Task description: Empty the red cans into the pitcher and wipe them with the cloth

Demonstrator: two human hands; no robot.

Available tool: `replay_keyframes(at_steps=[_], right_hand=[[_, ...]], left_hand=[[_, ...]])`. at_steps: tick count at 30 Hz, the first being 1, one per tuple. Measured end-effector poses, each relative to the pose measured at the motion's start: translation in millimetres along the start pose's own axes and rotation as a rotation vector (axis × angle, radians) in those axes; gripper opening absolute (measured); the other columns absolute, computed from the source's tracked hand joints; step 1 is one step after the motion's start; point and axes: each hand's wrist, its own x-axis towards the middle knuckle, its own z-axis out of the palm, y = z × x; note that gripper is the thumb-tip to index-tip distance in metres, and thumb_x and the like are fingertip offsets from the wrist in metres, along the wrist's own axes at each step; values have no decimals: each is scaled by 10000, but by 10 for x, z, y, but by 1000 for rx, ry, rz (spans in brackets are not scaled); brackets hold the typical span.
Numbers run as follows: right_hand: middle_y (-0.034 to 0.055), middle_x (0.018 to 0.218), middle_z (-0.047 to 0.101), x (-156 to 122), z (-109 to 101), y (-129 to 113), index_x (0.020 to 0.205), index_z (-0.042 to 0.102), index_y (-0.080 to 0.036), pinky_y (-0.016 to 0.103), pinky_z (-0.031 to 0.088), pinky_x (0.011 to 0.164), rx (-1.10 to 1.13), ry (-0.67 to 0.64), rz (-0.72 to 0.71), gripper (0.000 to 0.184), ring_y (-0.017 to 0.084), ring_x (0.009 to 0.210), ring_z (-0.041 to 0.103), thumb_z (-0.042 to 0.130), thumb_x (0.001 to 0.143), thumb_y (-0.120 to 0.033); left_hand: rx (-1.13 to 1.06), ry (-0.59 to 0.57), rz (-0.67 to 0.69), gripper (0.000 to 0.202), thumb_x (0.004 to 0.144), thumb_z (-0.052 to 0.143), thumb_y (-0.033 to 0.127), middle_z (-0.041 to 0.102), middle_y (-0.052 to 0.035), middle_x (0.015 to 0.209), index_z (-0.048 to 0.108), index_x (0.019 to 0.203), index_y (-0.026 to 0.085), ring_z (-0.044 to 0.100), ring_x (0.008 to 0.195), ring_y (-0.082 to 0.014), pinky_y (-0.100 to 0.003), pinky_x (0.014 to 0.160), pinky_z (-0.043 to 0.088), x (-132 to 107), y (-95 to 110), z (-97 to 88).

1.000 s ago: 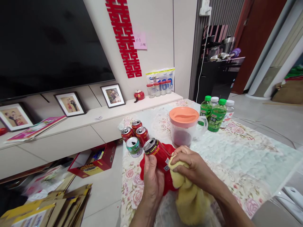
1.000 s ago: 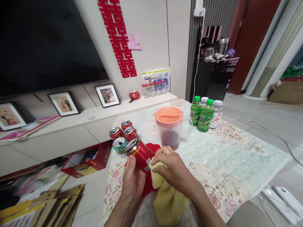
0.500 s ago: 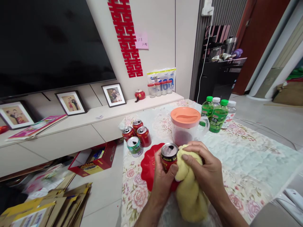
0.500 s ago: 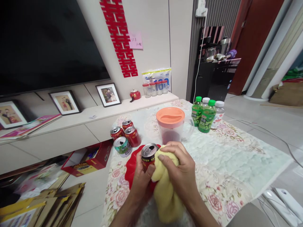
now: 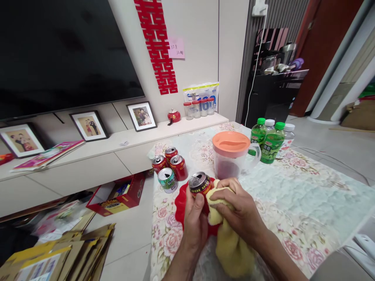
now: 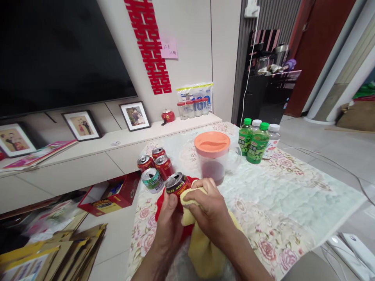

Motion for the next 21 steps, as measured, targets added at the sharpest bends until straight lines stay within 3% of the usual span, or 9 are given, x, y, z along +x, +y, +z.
replay_keyframes(at_steps=[4,12,17,21], right_hand=[[45,1007,637,-6,-32,64,957,738,-235,316,552,819,59,-188,57,267,194,966,638,658,860,0],[25,969,655,-25,-96,127,896,724,-234,338,533,825,51,-364,179,221,202,963,645,682,852,-22],[17,939,667,-15,-107,96,888,737,-230,318,524,813,99,-313,270,237,193,934,664,679,819,-12],[14,915,693,5,-134,41,889,751,-238,304,522,809,164,-134,316,107,176,885,678,714,882,-137]], left_hand=[[-8,46,66,538,839,856,416,776,-55,1188,610,1296,275,740,1089,-224,-408,1070,529,66,22,-27],[-7,116,110,662,787,900,452,781,-17,1171,597,1360,317,747,998,-185,-342,1013,546,90,44,-14],[78,83,55,739,777,904,465,768,-59,1221,547,1405,306,740,1098,-250,-402,1028,553,96,-18,-49],[207,-23,34,639,852,839,460,754,-99,1262,563,1398,275,725,1155,-289,-419,1011,562,69,-87,-148]])
